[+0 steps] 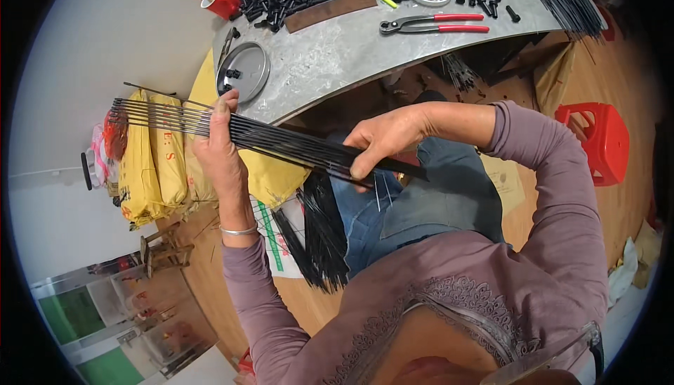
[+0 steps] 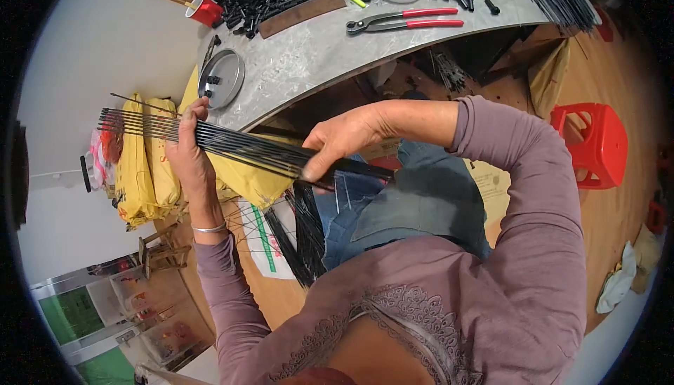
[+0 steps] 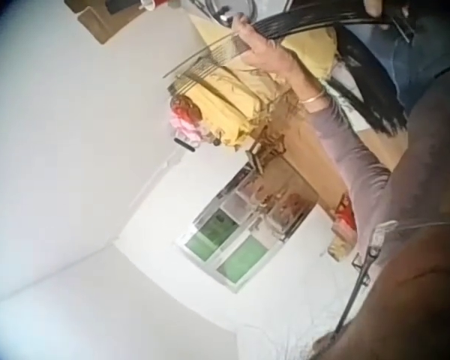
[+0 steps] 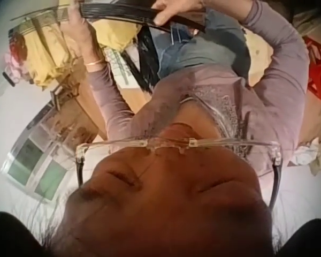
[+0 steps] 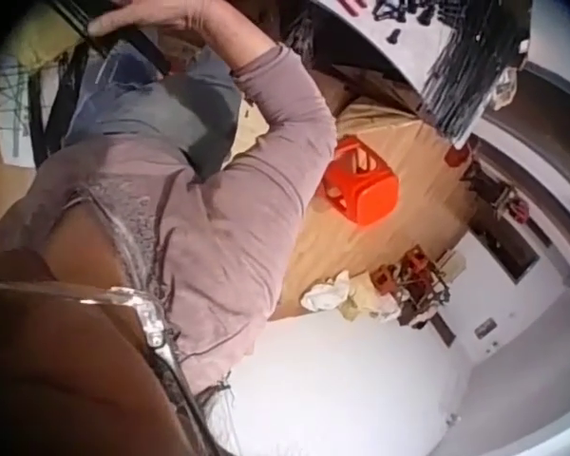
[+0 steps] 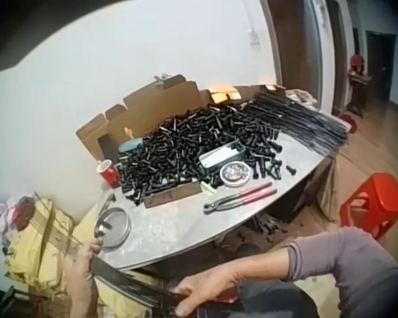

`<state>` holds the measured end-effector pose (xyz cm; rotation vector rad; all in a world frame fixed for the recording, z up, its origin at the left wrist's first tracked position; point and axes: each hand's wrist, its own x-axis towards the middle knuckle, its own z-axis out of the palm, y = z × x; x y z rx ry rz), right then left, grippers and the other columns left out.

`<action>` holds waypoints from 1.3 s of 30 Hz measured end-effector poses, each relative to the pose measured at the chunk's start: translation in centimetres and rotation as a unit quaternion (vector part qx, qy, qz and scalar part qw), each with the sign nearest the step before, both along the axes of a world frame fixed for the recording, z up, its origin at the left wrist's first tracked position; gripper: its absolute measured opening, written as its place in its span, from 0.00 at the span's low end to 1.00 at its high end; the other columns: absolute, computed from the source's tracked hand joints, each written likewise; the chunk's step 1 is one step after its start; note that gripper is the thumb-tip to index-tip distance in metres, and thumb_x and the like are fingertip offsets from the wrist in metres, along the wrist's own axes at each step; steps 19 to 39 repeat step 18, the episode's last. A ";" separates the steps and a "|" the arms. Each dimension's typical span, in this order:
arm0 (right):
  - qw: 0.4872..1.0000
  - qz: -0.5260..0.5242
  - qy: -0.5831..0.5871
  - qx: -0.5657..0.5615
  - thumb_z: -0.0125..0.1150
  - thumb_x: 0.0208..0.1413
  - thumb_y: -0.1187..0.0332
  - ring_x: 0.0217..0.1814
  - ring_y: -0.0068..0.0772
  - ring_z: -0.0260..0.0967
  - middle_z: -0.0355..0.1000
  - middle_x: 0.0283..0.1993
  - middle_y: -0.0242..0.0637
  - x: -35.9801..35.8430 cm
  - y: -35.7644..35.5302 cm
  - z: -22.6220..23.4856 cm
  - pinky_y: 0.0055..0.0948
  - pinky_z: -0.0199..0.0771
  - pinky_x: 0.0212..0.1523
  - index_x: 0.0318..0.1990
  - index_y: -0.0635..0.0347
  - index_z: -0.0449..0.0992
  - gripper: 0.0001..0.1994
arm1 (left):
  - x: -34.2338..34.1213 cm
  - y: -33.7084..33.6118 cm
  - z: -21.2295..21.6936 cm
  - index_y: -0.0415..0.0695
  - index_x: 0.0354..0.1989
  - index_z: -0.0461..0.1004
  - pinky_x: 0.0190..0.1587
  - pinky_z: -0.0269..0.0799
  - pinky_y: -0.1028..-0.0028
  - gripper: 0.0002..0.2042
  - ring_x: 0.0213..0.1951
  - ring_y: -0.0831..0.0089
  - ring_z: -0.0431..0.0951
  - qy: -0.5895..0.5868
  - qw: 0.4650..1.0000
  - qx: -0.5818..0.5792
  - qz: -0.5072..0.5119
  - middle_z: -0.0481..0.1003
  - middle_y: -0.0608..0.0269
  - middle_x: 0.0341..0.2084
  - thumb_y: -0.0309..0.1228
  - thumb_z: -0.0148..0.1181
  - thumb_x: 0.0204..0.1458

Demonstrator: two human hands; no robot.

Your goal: Assembling black protective tubing onto bundles of metal rods and trimming them at a workbench.

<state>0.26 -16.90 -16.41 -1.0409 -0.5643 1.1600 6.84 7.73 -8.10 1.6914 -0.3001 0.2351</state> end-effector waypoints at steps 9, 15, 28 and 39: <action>0.998 -0.030 0.001 -0.049 0.66 0.52 0.64 0.26 0.19 0.73 0.78 0.33 0.32 -1.9 -1.4 0.0 0.21 0.72 0.19 0.37 0.62 0.76 0.12 | -1.6 -1.0 -1.5 0.33 0.36 0.79 0.48 0.67 0.75 0.12 0.40 0.75 0.74 0.037 0.999 0.003 0.004 0.79 0.59 0.35 0.31 0.56 0.58; 0.993 -0.079 0.038 -0.077 0.64 0.54 0.67 0.28 0.23 0.75 0.78 0.31 0.35 -2.3 -2.8 -1.9 0.24 0.76 0.27 0.36 0.65 0.75 0.10 | -2.8 0.5 -1.7 0.31 0.36 0.78 0.39 0.71 0.77 0.19 0.31 0.75 0.77 0.208 0.970 0.106 -0.071 0.79 0.58 0.30 0.39 0.51 0.61; 0.992 -0.037 0.004 -0.120 0.62 0.55 0.70 0.31 0.29 0.76 0.77 0.31 0.39 -1.3 -4.2 -2.6 0.30 0.78 0.35 0.37 0.67 0.75 0.08 | -2.8 3.5 -4.3 0.32 0.35 0.79 0.34 0.73 0.76 0.23 0.26 0.72 0.79 0.300 0.883 0.319 -0.169 0.80 0.54 0.25 0.46 0.54 0.58; 0.992 -0.037 0.004 -0.120 0.62 0.55 0.70 0.31 0.29 0.76 0.77 0.31 0.39 -1.3 -4.2 -2.6 0.30 0.78 0.35 0.37 0.67 0.75 0.08 | -2.8 3.5 -4.3 0.32 0.35 0.79 0.34 0.73 0.76 0.23 0.26 0.72 0.79 0.300 0.883 0.319 -0.169 0.80 0.54 0.25 0.46 0.54 0.58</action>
